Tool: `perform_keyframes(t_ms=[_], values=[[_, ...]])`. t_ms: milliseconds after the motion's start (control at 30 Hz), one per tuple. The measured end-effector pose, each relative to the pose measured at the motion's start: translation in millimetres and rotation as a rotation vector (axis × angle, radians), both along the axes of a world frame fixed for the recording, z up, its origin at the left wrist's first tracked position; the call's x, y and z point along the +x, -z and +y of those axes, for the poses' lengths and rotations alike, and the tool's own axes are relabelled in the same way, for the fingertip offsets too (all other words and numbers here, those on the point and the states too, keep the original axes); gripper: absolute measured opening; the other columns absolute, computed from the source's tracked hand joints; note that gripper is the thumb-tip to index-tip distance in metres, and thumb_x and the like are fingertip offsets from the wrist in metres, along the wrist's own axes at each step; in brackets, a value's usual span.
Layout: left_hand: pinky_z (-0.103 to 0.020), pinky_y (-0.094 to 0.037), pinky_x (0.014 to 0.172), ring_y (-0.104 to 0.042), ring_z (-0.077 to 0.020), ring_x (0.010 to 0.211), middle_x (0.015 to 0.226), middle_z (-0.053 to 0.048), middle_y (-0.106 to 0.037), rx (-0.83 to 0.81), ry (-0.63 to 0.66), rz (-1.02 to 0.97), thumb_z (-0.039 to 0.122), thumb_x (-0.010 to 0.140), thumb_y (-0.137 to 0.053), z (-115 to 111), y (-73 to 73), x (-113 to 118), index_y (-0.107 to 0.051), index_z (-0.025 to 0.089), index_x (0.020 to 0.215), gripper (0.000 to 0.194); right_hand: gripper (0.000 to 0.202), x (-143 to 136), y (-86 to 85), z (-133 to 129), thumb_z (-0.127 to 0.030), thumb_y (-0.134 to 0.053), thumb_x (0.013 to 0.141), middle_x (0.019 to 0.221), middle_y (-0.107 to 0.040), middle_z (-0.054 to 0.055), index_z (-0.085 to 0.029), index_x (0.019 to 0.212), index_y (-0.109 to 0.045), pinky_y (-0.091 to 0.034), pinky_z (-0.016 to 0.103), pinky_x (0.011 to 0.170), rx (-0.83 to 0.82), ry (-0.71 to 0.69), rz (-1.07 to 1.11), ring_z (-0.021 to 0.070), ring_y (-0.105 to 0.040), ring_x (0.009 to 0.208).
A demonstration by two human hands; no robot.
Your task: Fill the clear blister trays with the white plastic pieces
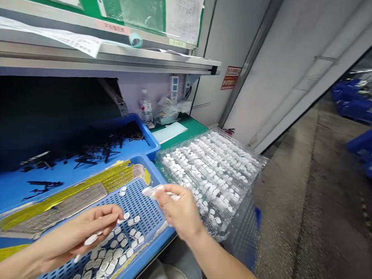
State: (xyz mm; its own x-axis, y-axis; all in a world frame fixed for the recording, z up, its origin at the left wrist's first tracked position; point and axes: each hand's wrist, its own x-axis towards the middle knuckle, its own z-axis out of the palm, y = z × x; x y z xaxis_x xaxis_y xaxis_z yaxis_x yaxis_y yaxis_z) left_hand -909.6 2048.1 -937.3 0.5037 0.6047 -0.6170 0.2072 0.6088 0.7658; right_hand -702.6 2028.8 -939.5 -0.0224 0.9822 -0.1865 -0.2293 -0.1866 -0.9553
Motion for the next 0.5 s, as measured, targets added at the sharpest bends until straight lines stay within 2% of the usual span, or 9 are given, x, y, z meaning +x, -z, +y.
perform_keyframes(t_ms=[67,133,200,300,367,500], values=[[-0.015,-0.006,0.033,-0.014,-0.004,0.042,0.055,0.007,-0.034,-0.011,0.053,0.067,0.05,0.069,-0.052,-0.7,0.4,0.4,-0.044,0.019,0.073,0.032,0.037,34.9,-2.5,-1.7,-0.05,-0.054,0.065,0.043,-0.033,-0.007,-0.015,0.076,-0.056,-0.015,0.017,0.03,0.054,0.152,-0.27,0.0028,-0.021,0.034],[-0.016,-0.006,0.034,-0.014,-0.0055,0.044,0.055,0.007,-0.032,0.004,0.102,0.126,0.054,0.067,-0.051,-1.1,1.6,0.9,-0.043,0.02,0.073,0.035,0.036,66.0,0.0,-0.9,-0.049,-0.048,0.07,0.044,-0.038,-0.005,-0.015,0.078,-0.056,-0.021,0.019,0.033,0.084,0.27,-0.666,0.0049,-0.027,0.035],[-0.016,-0.007,0.036,-0.014,-0.0067,0.046,0.055,0.007,-0.031,0.043,0.155,0.19,0.056,0.066,-0.049,-0.9,2.7,1.7,-0.042,0.021,0.073,0.036,0.033,86.4,8.2,2.0,-0.045,-0.044,0.073,0.051,-0.049,-0.001,-0.015,0.075,-0.056,-0.032,0.022,0.04,0.102,0.304,-0.965,0.0093,-0.04,0.041],[-0.016,-0.012,0.037,-0.017,-0.0069,0.047,0.055,0.007,-0.031,0.096,0.221,0.276,0.057,0.066,-0.049,-0.3,3.6,3.3,-0.04,0.021,0.07,0.038,0.026,95.5,26.0,6.5,-0.037,-0.044,0.073,0.072,-0.06,0.006,-0.016,0.071,-0.058,-0.041,0.028,0.06,0.136,0.213,-1.1,0.0184,-0.054,0.066],[-0.016,-0.019,0.039,-0.02,-0.0068,0.047,0.055,0.007,-0.031,0.127,0.249,0.292,0.056,0.067,-0.048,0.1,4.2,3.3,-0.04,0.02,0.07,0.037,0.024,94.2,35.2,7.1,-0.034,-0.043,0.073,0.083,-0.062,0.008,-0.017,0.076,-0.06,-0.041,0.033,0.07,0.156,0.123,-1.142,0.0224,-0.055,0.078],[-0.017,-0.029,0.044,-0.027,-0.0067,0.048,0.059,0.006,-0.033,0.213,0.226,0.246,0.051,0.072,-0.045,1.9,4.7,-1.0,-0.045,0.019,0.075,0.032,0.033,97.7,40.9,3.0,-0.035,-0.042,0.073,0.099,-0.058,0.011,-0.017,0.097,-0.056,-0.041,0.039,0.076,0.197,-0.083,-1.204,0.026,-0.054,0.089]])
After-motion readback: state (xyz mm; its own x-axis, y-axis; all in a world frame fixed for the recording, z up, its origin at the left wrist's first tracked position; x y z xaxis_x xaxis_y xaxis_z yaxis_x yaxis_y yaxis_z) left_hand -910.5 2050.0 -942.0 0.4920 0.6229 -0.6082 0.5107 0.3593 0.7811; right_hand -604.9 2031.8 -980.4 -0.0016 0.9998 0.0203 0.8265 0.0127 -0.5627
